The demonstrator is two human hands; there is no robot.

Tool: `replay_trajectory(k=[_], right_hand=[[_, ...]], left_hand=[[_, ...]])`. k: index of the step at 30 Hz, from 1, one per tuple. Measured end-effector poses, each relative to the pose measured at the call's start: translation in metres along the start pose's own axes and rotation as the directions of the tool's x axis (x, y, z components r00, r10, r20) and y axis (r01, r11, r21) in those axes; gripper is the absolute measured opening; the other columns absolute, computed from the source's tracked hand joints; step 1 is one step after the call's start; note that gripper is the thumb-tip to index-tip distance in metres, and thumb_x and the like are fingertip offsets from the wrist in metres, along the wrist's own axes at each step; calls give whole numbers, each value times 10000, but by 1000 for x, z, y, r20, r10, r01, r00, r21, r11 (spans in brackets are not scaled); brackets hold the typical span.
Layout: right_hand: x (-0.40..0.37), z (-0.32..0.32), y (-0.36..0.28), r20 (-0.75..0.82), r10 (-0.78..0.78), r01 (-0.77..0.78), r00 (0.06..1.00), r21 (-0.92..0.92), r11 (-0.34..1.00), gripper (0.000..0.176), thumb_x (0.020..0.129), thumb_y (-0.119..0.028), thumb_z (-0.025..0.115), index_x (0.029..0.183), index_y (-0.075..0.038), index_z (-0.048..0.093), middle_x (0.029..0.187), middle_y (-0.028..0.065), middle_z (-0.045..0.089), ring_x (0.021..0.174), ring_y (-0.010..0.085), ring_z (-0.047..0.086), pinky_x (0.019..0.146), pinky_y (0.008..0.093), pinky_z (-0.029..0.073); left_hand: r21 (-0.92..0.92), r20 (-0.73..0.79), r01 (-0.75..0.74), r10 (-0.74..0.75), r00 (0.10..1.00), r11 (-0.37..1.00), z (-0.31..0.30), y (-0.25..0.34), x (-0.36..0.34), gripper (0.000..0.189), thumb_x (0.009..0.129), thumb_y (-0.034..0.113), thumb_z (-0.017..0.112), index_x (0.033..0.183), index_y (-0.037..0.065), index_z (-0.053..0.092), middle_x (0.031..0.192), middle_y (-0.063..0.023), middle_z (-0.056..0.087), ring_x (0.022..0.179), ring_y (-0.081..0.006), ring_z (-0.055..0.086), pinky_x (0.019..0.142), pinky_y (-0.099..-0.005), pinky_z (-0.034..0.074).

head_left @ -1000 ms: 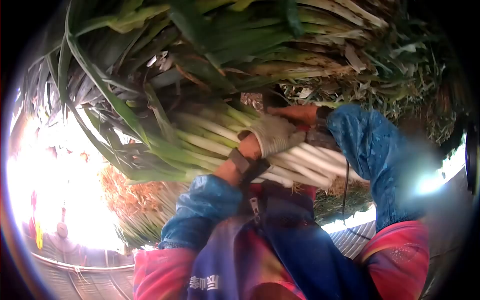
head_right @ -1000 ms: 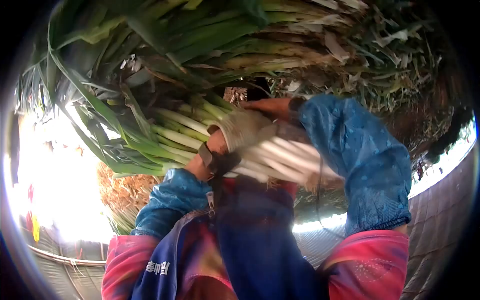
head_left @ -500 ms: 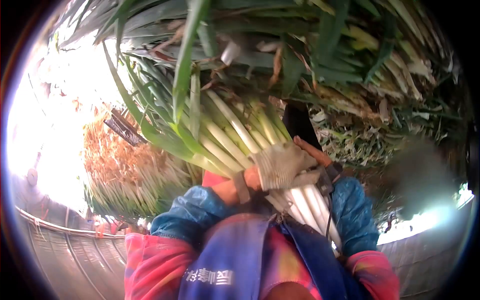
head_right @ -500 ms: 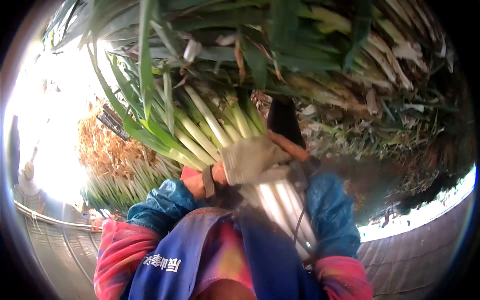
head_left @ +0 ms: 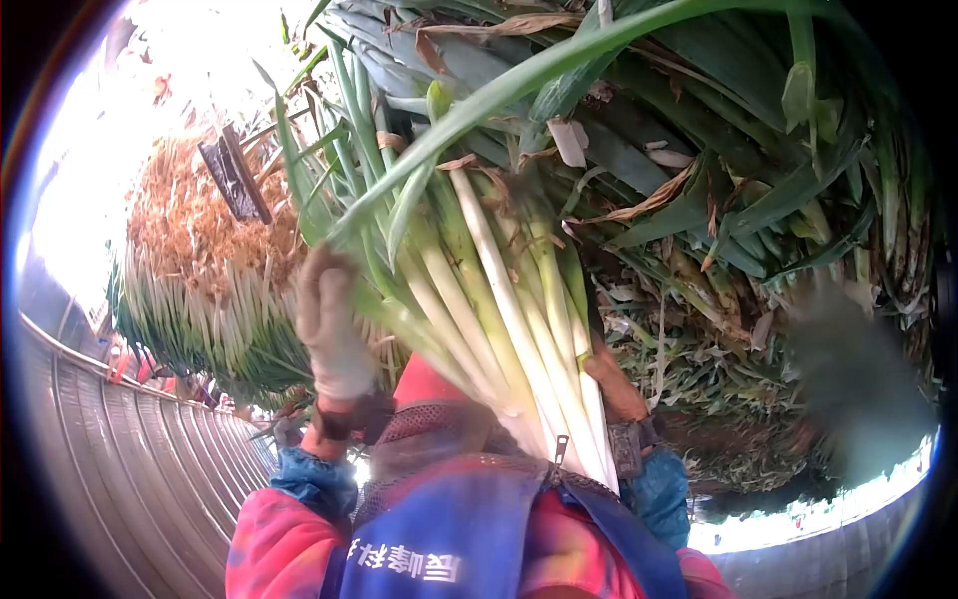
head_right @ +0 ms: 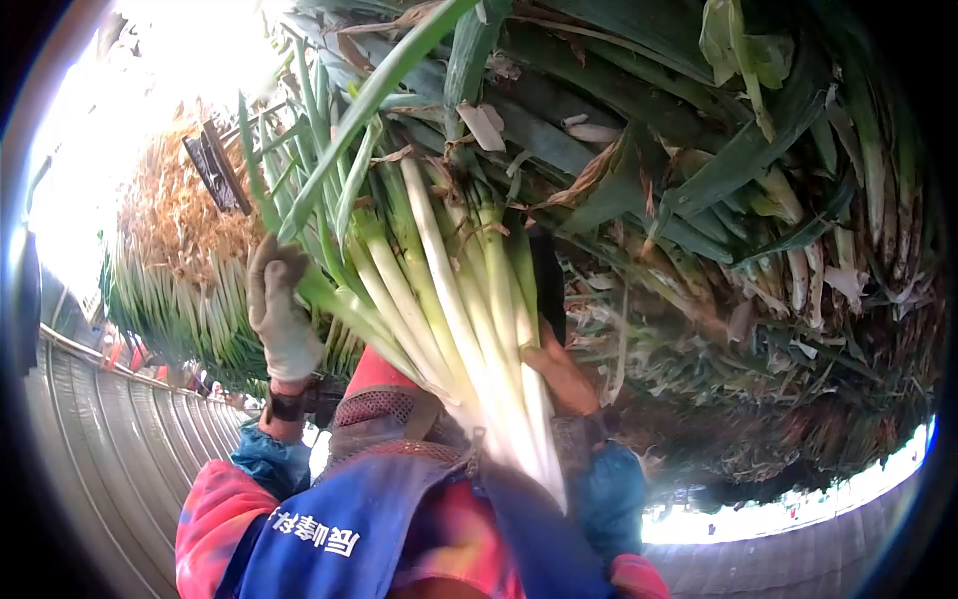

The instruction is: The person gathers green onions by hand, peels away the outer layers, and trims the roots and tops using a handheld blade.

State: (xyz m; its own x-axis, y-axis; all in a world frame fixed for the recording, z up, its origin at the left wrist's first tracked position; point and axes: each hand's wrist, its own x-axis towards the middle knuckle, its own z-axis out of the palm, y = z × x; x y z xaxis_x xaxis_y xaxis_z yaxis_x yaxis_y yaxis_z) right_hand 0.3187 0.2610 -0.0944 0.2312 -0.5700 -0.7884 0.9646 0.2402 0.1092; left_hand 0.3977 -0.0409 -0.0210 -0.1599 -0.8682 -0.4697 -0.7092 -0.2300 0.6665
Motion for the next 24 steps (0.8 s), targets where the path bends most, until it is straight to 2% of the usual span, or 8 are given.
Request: replay_trajectory(k=[3, 5, 8, 10, 13, 18, 21, 24], right_hand=[[4, -13, 6, 9, 8, -7, 1000, -97, 995, 786, 863, -278, 568, 1484, -39, 149, 1419, 137, 362, 1277, 227, 367, 1061, 317, 306], [-5, -6, 3, 15, 18, -17, 1000, -45, 999, 792, 857, -295, 575, 1481, -37, 160, 1412, 144, 366, 1272, 229, 368, 1053, 310, 311], [-6, -20, 17, -62, 21, -29, 998, -140, 990, 926, 767, -462, 659, 1466, -40, 222, 1409, 169, 387, 1244, 245, 440, 1027, 324, 381], [-18, -2, 7, -78, 39, -47, 996, -105, 993, 926, 771, -471, 649, 1466, -34, 219, 1413, 170, 380, 1250, 247, 432, 1036, 323, 366], [-24, -2, 11, -90, 22, -35, 996, -153, 988, 894, 797, -474, 613, 1462, -24, 221, 1422, 173, 365, 1258, 250, 420, 1044, 324, 346], [-42, 5, 27, -139, -36, -10, 990, -319, 948, 799, 851, -459, 553, 1452, -26, 254, 1405, 183, 386, 1261, 261, 420, 1046, 326, 348], [-52, 12, 30, -153, 28, -51, 988, -148, 988, 681, 892, -312, 497, 1451, -29, 231, 1402, 160, 391, 1254, 234, 418, 1058, 334, 335], [-63, 29, 45, -113, -38, 18, 993, -177, 984, 714, 894, -415, 480, 1450, -31, 250, 1412, 174, 382, 1274, 250, 408, 1076, 341, 315]], left_hand=[[-161, -284, 232, -270, 920, 959, -43, -68, -5, 389, 936, 188, 543, 1277, 8, 496, 1032, -46, 585, 967, -145, 568, 890, -290, 443], [-15, -411, 358, -332, 849, 934, -62, -125, -19, 447, 915, 226, 589, 1292, 13, 480, 1050, -41, 581, 993, -115, 540, 883, -284, 437], [291, -470, 329, -165, 867, 898, -87, -124, -38, 628, 915, 320, 583, 1394, 4, 328, 1144, -120, 584, 1010, -202, 582, 917, -313, 474], [237, -319, 508, -427, 846, 828, -121, -116, -47, 623, 904, 371, 574, 1374, 20, 364, 1164, -120, 582, 1028, -217, 579, 925, -336, 471], [-217, 95, 708, -708, 700, 672, -116, -134, -78, 626, 888, 449, 560, 1344, 44, 418, 1195, -120, 579, 1055, -238, 574, 937, -370, 468], [-716, 534, 682, -514, 671, 147, 13, -190, -72, 658, 861, 578, 537, 1295, 84, 508, 1247, -119, 574, 1100, -274, 565, 956, -427, 462], [-720, 649, 694, -338, 682, 19, 20, -166, -68, 681, 840, 621, 547, 1269, 92, 528, 1216, -124, 590, 1094, -273, 571, 975, -428, 460], [-738, 611, 672, -364, 703, 57, 11, -124, -99, 706, 821, 639, 562, 1266, 92, 525, 1189, -121, 600, 1092, -263, 572, 982, -416, 461]])
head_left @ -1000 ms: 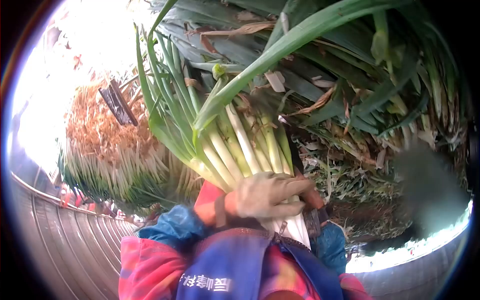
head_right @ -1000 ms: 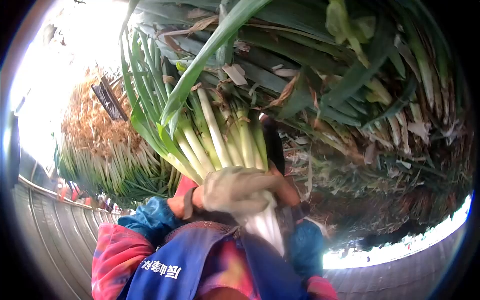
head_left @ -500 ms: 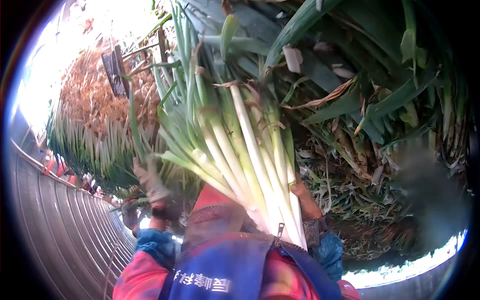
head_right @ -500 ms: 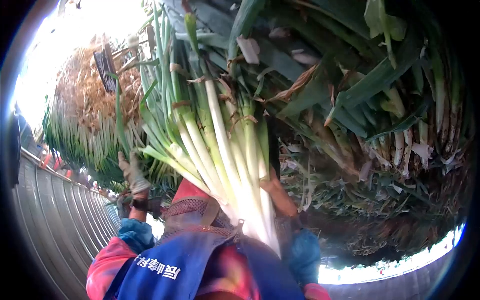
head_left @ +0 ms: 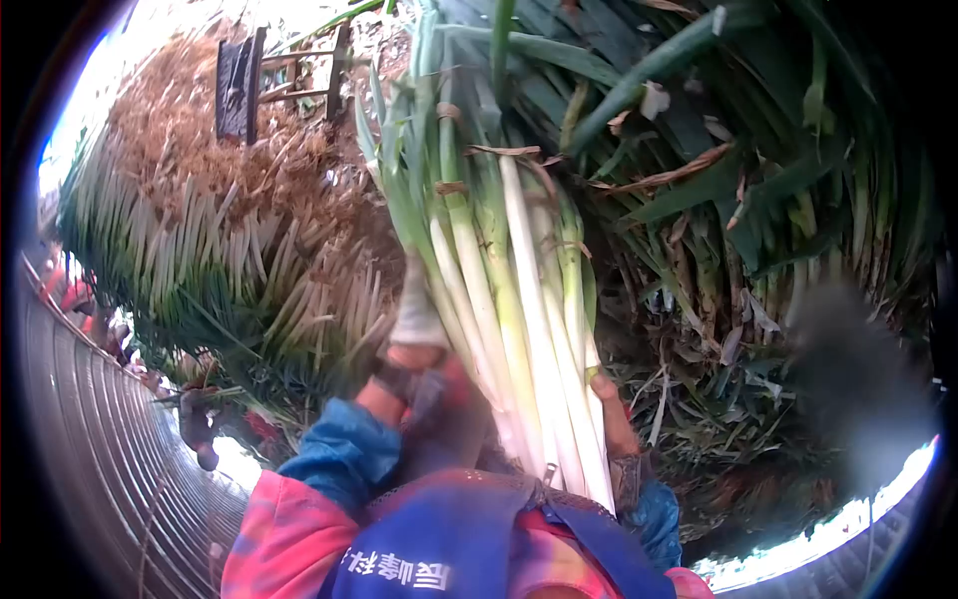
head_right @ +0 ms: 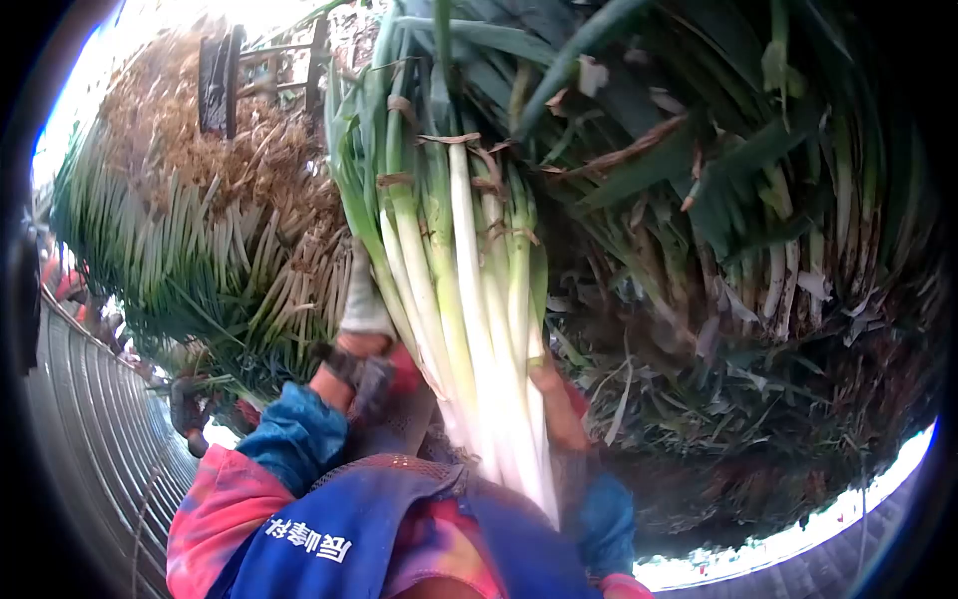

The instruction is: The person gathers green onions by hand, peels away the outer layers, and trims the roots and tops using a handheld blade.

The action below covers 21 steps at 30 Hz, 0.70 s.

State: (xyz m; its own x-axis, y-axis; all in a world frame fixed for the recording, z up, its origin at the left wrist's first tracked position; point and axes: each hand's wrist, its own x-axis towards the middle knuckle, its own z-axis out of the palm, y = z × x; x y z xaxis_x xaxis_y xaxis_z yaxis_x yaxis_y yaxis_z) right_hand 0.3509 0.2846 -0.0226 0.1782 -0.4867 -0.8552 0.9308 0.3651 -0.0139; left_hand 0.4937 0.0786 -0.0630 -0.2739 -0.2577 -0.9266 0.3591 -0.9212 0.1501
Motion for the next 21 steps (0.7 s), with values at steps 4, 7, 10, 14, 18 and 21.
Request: replay_trajectory(k=[4, 7, 10, 14, 18, 21], right_hand=[[-1, 20, 10, -40, -10, 0, 999, -230, 973, 758, 875, -448, 501, 1458, -37, 246, 1414, 168, 382, 1280, 253, 400, 1076, 340, 305], [8, 17, 31, -59, -121, 89, 991, -387, 918, 787, 857, -442, 517, 1466, -36, 227, 1426, 151, 366, 1297, 246, 368, 1082, 344, 281], [6, 53, 36, -67, -151, 106, 986, -442, 891, 797, 849, -440, 527, 1465, -33, 226, 1433, 139, 359, 1305, 239, 349, 1084, 345, 268], [4, 85, 61, -105, -187, 101, 977, -542, 834, 801, 850, -431, 530, 1467, -31, 213, 1430, 141, 359, 1294, 233, 359, 1080, 340, 271], [-18, 130, 71, -75, -176, 89, 981, -638, 765, 786, 860, -416, 523, 1465, -25, 209, 1428, 141, 358, 1294, 231, 359, 1078, 332, 272], [-27, 144, 78, -27, -203, 115, 979, -748, 653, 771, 870, -410, 512, 1463, -20, 210, 1430, 142, 355, 1296, 235, 355, 1076, 325, 270]], left_hand=[[-50, -88, 22, -26, 996, 999, -42, -25, -22, 746, 798, 675, 557, 1266, 96, 522, 1158, -102, 613, 1053, -260, 591, 956, -399, 481], [-126, -114, 48, -62, 992, 991, -73, -34, -11, 746, 790, 683, 557, 1256, 101, 533, 1131, -87, 625, 1010, -246, 608, 921, -379, 504], [-272, -28, 104, -116, 993, 957, -101, -36, -6, 735, 815, 630, 577, 1309, 92, 495, 1211, -109, 602, 1044, -264, 601, 929, -388, 500], [-365, 0, 104, -112, 994, 925, -129, -21, -25, 685, 850, 592, 566, 1313, 94, 491, 1203, -96, 606, 1029, -242, 601, 918, -364, 498], [-406, 10, 69, -71, 997, 911, -134, -1, -57, 662, 853, 579, 574, 1303, 100, 499, 1187, -88, 612, 1024, -238, 603, 920, -362, 497], [-495, 93, 45, 1, 996, 868, -146, -10, -69, 656, 846, 581, 583, 1297, 112, 505, 1176, -79, 616, 1024, -233, 602, 916, -362, 500]])
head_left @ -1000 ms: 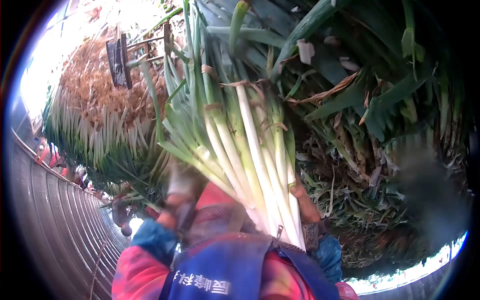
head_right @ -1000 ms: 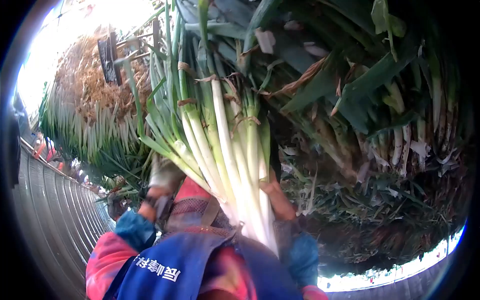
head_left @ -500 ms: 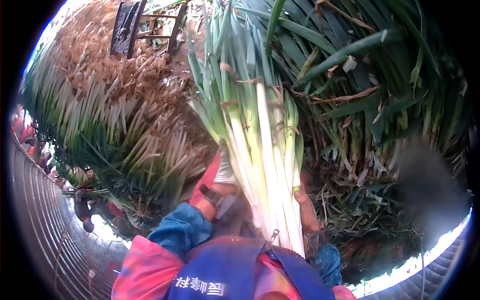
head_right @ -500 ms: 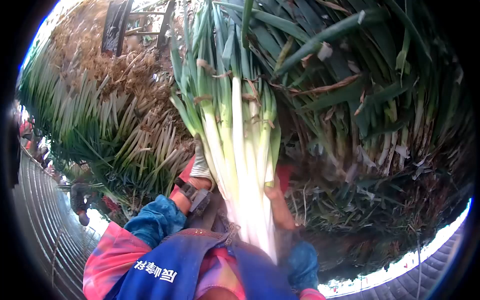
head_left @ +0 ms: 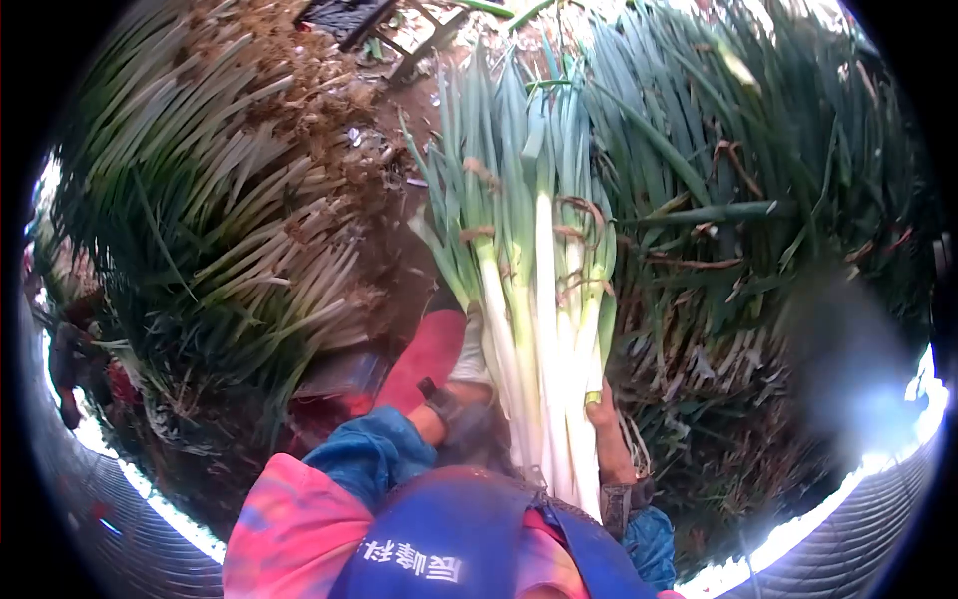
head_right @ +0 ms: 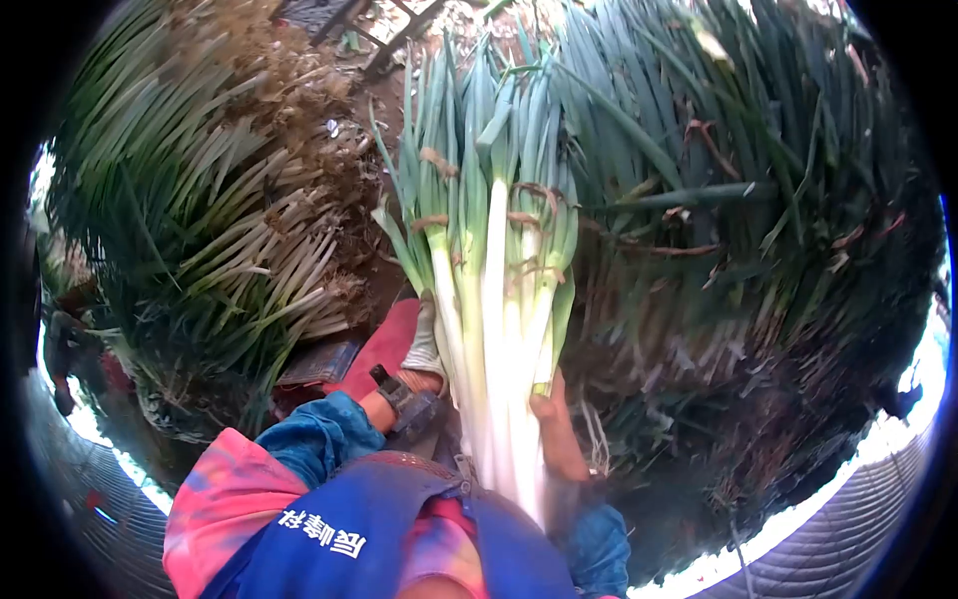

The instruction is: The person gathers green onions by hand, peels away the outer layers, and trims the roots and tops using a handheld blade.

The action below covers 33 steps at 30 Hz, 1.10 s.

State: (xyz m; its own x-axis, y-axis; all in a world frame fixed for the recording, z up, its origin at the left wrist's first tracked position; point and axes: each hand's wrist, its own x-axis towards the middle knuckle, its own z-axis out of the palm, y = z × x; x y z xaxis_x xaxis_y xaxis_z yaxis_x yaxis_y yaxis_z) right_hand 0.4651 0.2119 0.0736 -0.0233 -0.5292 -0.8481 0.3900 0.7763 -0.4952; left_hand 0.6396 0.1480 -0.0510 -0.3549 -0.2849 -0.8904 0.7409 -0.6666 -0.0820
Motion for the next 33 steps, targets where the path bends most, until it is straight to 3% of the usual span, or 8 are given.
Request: replay_trajectory(k=[2, 6, 10, 14, 19, 20, 25, 33], right_hand=[[-7, 0, 2, 21, -27, 30, 999, -152, 988, 761, 879, -410, 498, 1462, -13, 211, 1435, 148, 348, 1298, 241, 350, 1075, 322, 264], [-18, 5, -3, 67, -15, 21, 998, -90, 996, 750, 861, -362, 503, 1460, -9, 220, 1437, 145, 352, 1299, 240, 361, 1082, 323, 262], [-40, 10, -19, 76, 76, -65, 994, -133, 989, 752, 844, -335, 506, 1462, -16, 220, 1431, 142, 364, 1292, 242, 378, 1080, 321, 273], [-60, -4, -22, 223, -59, 95, 973, -152, 984, 712, 856, -292, 484, 1444, 15, 227, 1390, 150, 391, 1271, 228, 381, 1070, 321, 277], [-81, 3, -47, 255, -127, 229, 959, -427, 875, 695, 814, -284, 486, 1413, 6, 286, 1237, 129, 494, 1037, 201, 512, 910, 317, 426], [-85, 6, -54, 372, -208, 358, 905, -398, 845, 748, 793, -319, 518, 1421, 0, 266, 1248, 137, 488, 1043, 214, 514, 904, 327, 431], [-123, 38, -70, 557, -254, 485, 791, -316, 815, 921, 744, -421, 611, 1446, -1, 188, 1296, 171, 471, 1112, 244, 508, 928, 336, 424], [-160, 179, -91, 729, -246, 639, 639, -324, 698, 1125, 674, -511, 697, 1456, 36, 101, 1283, 191, 469, 1130, 274, 510, 937, 366, 429]], left_hand=[[-100, 33, -15, 18, 999, 995, 0, -6, -8, 607, 859, 562, 577, 1262, 111, 526, 1132, -76, 627, 982, -232, 608, 895, -363, 506], [-105, -100, -123, 113, 989, 987, 3, -16, -38, 568, 848, 565, 595, 1204, 123, 571, 1055, -61, 649, 919, -240, 616, 842, -366, 515], [-237, -30, -147, 144, 989, 960, -13, -34, -48, 561, 833, 576, 607, 1184, 139, 587, 1027, -57, 658, 912, -241, 622, 839, -370, 520], [-325, 55, -193, 223, 973, 926, -3, -49, -70, 546, 838, 567, 605, 1178, 140, 590, 1028, -61, 657, 917, -240, 622, 839, -375, 522], [-394, 214, -313, 417, 883, 864, -5, -54, -83, 576, 846, 571, 588, 1216, 130, 561, 1101, -66, 631, 966, -230, 611, 859, -387, 516], [-413, 227, -332, 449, 864, 848, -1, -51, -88, 576, 847, 571, 587, 1217, 129, 560, 1103, -66, 630, 968, -230, 611, 858, -387, 516], [-503, 295, -431, 618, 729, 749, 3, -34, -119, 576, 850, 569, 583, 1221, 129, 556, 1113, -67, 625, 973, -229, 608, 858, -385, 516], [-638, 219, -564, 825, 521, 525, -25, 82, -197, 577, 854, 567, 577, 1228, 129, 548, 1129, -69, 617, 982, -228, 605, 857, -383, 516]])
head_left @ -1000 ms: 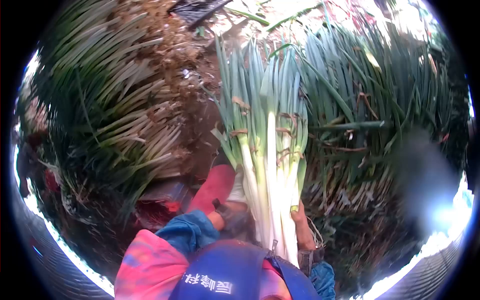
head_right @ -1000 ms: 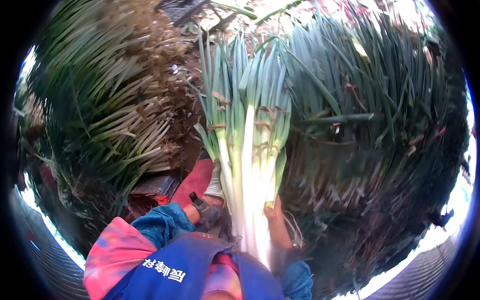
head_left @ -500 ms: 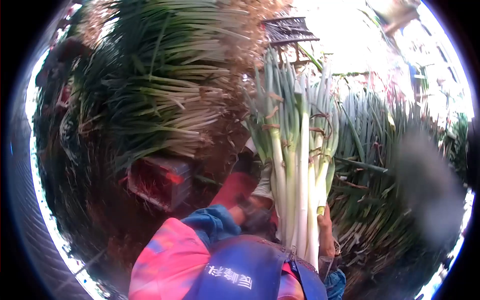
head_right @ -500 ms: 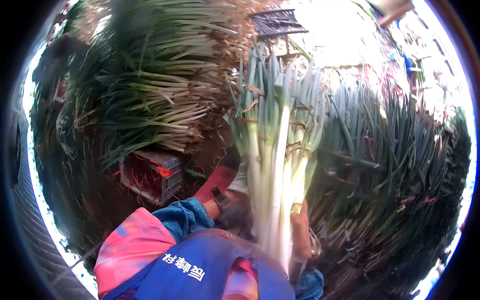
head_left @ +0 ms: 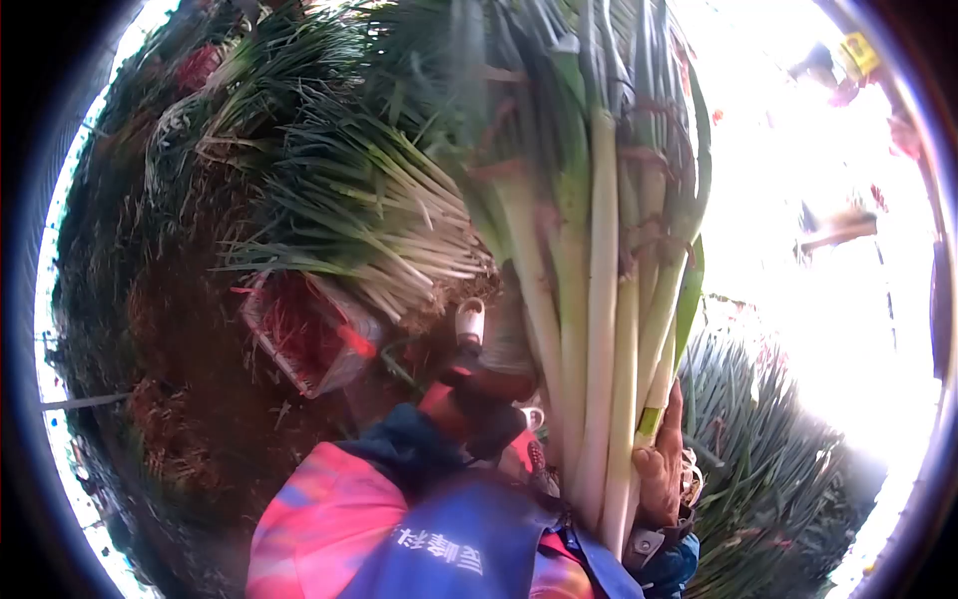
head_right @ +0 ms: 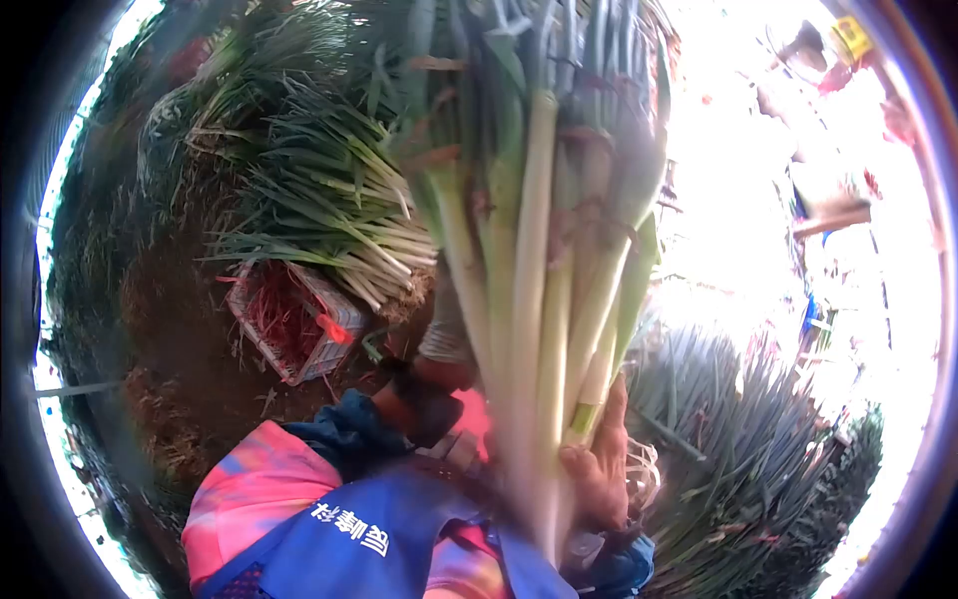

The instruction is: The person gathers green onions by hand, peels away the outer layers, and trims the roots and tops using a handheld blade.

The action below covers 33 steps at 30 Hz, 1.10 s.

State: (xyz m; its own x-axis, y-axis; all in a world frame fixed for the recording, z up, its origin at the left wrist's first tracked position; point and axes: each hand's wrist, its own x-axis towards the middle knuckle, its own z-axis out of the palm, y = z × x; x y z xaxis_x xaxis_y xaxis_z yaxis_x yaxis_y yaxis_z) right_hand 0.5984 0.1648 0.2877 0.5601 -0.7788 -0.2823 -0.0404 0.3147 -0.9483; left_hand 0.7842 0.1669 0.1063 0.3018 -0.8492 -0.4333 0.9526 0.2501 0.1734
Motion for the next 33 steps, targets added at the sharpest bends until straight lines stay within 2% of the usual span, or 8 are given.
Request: replay_trajectory(k=[13, 19, 21, 22, 23, 25, 28, 33], right_hand=[[294, 137, -51, 617, -50, 376, 785, -410, 831, 1254, 591, -590, 744, 1477, 15, 93, 1472, 210, 247, 1352, 317, 279, 1091, 418, 265], [517, 193, 109, 683, 70, 255, 727, -363, 896, 1024, 756, -579, 614, 1476, -15, 154, 1432, 237, 341, 1335, 330, 329, 1083, 388, 281], [607, 190, 201, 677, 182, 441, 713, -635, 635, 907, 822, -542, 574, 1469, -37, 188, 1437, 253, 337, 1330, 372, 338, 1077, 407, 305], [649, 188, 243, 711, 233, 491, 663, -649, 581, 883, 837, -543, 559, 1468, -45, 193, 1442, 273, 313, 1329, 389, 334, 1079, 419, 303], [674, 190, 273, 678, 285, 467, 678, -696, 546, 880, 841, -548, 557, 1467, -48, 194, 1447, 284, 293, 1330, 394, 329, 1082, 426, 299], [722, 203, 321, 550, 343, 360, 761, -799, 482, 894, 838, -563, 564, 1468, -50, 190, 1457, 298, 256, 1336, 394, 317, 1088, 435, 287], [762, 236, 356, 484, 96, 418, 870, -826, 378, 951, 809, -561, 620, 1468, -42, 171, 1465, 297, 217, 1348, 392, 287, 1086, 452, 280], [776, 327, 365, 569, -261, 622, 780, -750, 226, 987, 719, -524, 709, 1430, -28, 239, 1401, 262, 298, 1279, 408, 324, 1037, 493, 297]], left_hand=[[64, -148, -417, 421, 895, 907, 9, 270, 116, 577, 862, 564, 567, 1238, 128, 536, 1154, -71, 605, 997, -225, 599, 855, -379, 516], [316, -135, -508, 568, 812, 801, -67, 350, 230, 577, 866, 563, 562, 1243, 128, 531, 1166, -73, 599, 1004, -224, 596, 855, -377, 516], [-44, -240, -475, 452, 859, 879, -146, 365, 285, 539, 938, 377, 536, 1398, 131, 399, 1349, -70, 493, 1100, -246, 538, 993, -321, 421], [767, -111, -381, 692, 713, 516, -209, 381, 305, 537, 943, 346, 529, 1410, 122, 385, 1354, -81, 487, 1103, -230, 526, 1005, -310, 405], [969, 173, 14, 713, 680, -248, -257, 391, 321, 537, 948, 315, 522, 1421, 112, 371, 1359, -93, 481, 1106, -213, 515, 1017, -299, 388], [921, 216, 84, 679, 702, -380, -290, 413, 352, 596, 911, 355, 576, 1399, 66, 394, 1329, -116, 499, 1085, -200, 513, 986, -303, 400], [941, -334, 184, 681, 652, 285, -303, 447, 411, 742, 805, 497, 638, 1339, 18, 447, 1214, -162, 573, 1075, -258, 552, 934, -366, 424], [828, -532, 355, 806, 258, 434, -343, 497, 461, 839, 731, 565, 686, 1264, -50, 483, 1248, -196, 543, 1089, -297, 528, 929, -390, 405]])
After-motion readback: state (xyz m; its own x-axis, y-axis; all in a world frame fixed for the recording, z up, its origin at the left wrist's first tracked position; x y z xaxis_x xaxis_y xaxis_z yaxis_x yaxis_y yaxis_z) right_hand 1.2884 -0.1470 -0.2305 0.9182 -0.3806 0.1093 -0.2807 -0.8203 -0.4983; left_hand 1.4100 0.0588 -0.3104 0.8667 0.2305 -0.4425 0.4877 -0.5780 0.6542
